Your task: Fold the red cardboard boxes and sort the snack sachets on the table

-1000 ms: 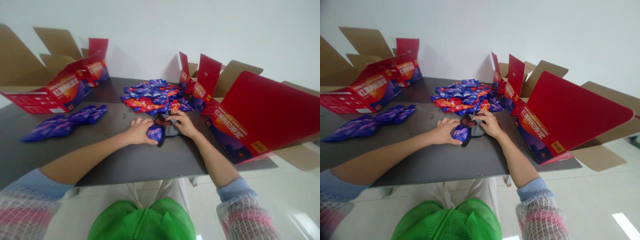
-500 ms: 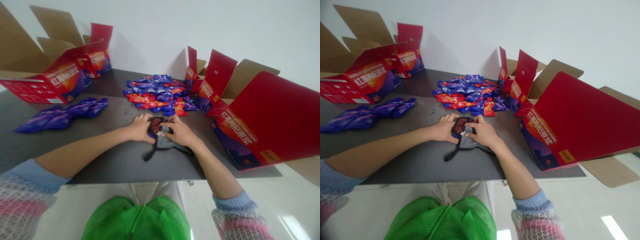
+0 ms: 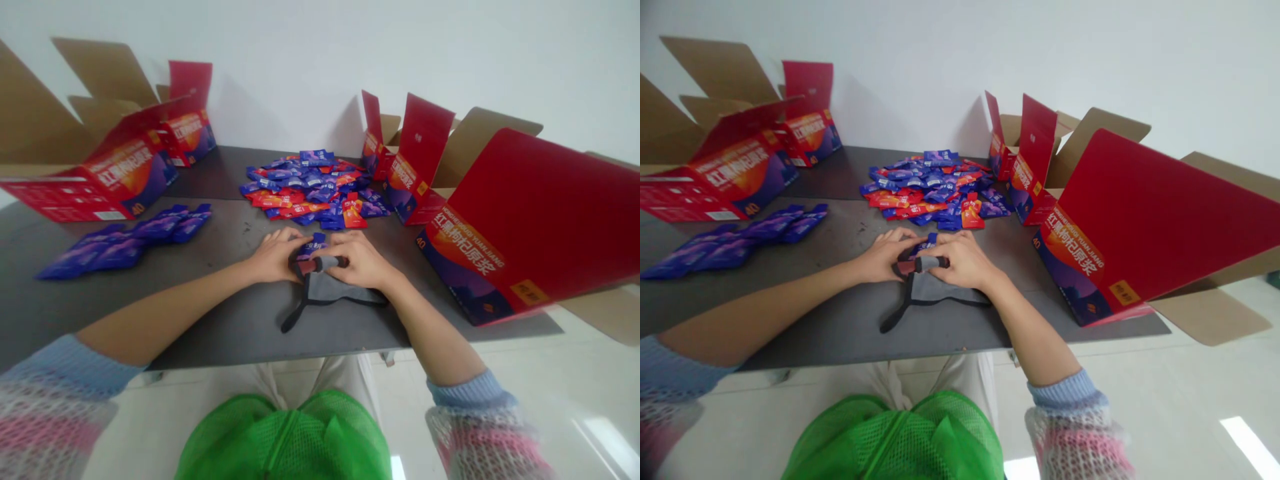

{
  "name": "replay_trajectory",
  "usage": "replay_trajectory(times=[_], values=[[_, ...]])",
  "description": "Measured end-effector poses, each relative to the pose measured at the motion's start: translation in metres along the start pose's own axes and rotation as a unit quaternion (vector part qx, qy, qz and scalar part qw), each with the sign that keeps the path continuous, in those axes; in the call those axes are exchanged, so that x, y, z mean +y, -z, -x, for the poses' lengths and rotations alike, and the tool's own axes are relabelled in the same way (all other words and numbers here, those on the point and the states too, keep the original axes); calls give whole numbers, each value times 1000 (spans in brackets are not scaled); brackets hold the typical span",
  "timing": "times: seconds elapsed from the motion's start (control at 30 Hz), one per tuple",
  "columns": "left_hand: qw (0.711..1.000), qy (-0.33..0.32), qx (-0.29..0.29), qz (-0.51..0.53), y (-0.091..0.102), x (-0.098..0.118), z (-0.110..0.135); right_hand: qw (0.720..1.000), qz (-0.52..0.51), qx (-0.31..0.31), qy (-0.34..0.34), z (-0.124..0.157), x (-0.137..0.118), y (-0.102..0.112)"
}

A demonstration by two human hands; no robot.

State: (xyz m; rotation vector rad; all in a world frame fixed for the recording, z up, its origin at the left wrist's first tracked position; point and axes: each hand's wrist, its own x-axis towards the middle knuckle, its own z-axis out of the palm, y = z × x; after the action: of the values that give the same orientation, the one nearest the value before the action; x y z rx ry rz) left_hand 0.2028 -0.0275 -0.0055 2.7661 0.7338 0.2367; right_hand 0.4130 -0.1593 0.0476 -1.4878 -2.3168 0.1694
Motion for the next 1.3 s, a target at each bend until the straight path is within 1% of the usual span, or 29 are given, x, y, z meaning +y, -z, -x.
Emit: replay_trajectory(times=[0.07,0.17,0.3,0.37,0.47,0.57,0.63,0.7,0.77,0.83,0.87,0.93,0.97,1.03,1.1,1.13,1.2,1.23,1.3], values=[[1000,-4,0,-4,-1,-2,0,999,10,-40,19,-4,-9,-6],[1000,-4,-3,-4,-1,-3,0,997,21,-67,1,-6,-8,-11],[1000,17,-21,-9,1,1,-2,994,59,-51,-73,-7,11,-11],[999,27,-24,-6,2,3,-4,991,82,-43,-98,-7,20,-12],[999,32,-31,1,2,4,-5,988,110,-40,-101,-9,24,-15],[999,31,-30,6,2,2,-6,986,128,-33,-98,-11,21,-19],[999,22,-24,12,0,0,-6,985,125,-17,-118,-12,20,-21],[1000,7,-14,20,-1,-1,-6,986,92,9,-136,-11,23,-23],[1000,-7,-7,26,-2,-4,-5,992,13,42,-119,-9,29,-24],[999,-18,-8,26,-3,-6,-5,991,-93,74,-54,-8,36,-24],[999,-23,-9,26,-4,-7,-5,986,-139,90,-16,-8,38,-24],[999,-38,-11,25,-3,-8,-6,973,-195,113,45,-7,37,-25],[998,-50,-13,25,-1,-9,-6,970,-204,110,67,-8,35,-25],[996,-78,-34,32,5,-10,-7,976,-185,68,91,-9,27,-26],[989,-109,-85,58,15,-16,-10,987,-134,15,89,-10,19,-27],[982,-123,-117,77,21,-20,-12,991,-105,-2,78,-11,17,-27],[967,-144,-174,120,29,-28,-15,997,-57,-12,43,-12,15,-27],[963,-148,-185,132,30,-32,-16,999,-37,-13,24,-12,16,-26],[967,-133,-171,134,30,-33,-16,1000,-1,-16,-11,-12,18,-25]])
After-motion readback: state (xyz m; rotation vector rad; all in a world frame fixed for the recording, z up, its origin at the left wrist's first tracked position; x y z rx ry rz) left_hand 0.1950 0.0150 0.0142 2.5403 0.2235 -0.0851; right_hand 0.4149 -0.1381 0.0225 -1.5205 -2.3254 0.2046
